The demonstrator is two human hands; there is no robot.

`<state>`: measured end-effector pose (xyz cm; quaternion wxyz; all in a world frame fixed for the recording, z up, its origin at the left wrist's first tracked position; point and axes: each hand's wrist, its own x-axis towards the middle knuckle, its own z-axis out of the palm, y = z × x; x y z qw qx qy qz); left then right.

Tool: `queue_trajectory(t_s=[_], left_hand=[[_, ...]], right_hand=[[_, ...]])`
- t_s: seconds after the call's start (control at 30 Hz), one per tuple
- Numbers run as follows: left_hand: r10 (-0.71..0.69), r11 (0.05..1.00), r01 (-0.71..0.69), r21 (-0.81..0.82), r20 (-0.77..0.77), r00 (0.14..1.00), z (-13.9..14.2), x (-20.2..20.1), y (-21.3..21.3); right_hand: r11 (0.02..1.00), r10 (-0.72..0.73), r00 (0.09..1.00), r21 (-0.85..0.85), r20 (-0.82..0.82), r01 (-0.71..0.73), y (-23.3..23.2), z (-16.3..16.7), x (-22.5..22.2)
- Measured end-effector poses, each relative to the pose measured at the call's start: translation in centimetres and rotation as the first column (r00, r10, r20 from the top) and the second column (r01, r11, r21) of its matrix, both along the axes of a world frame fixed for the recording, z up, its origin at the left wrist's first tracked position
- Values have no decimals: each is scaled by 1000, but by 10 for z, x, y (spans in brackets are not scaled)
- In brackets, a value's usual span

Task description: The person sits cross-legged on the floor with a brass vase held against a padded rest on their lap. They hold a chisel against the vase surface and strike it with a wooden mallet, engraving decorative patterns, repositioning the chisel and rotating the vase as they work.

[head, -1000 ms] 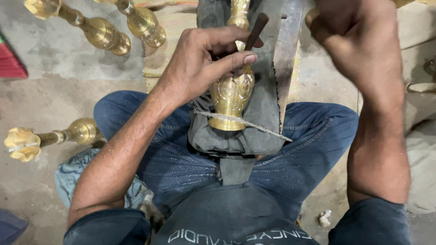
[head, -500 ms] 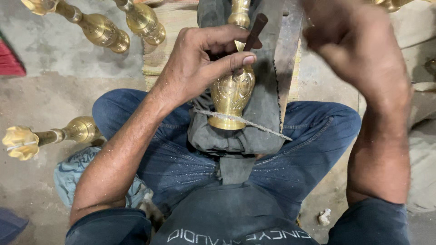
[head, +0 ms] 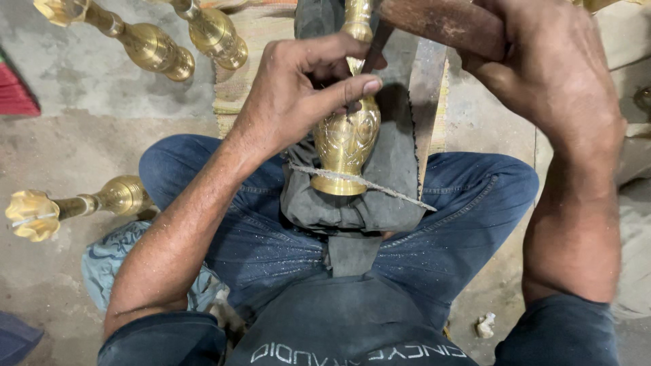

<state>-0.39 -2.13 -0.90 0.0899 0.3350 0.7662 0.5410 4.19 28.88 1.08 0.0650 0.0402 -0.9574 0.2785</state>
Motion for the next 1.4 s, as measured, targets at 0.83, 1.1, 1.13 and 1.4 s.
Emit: queue_trajectory(t_s=[0.83, 1.1, 1.13, 1.4], left_hand=[[34, 997, -42, 58, 132, 991, 5, 8, -1], [89, 989, -107, 100, 170, 981, 2, 11, 3], [75, 989, -96, 112, 180, 981, 1, 11, 2], [69, 984, -102, 145, 218, 974, 0, 13, 3]], right_hand=[[968, 178, 983, 172, 40, -182, -10, 22, -25], [938, 279, 960, 203, 36, -280, -14, 29, -35], [928, 267, 962, 256, 53, -272, -14, 30, -35], [952, 167, 962, 217, 216, -214, -17, 35, -38]])
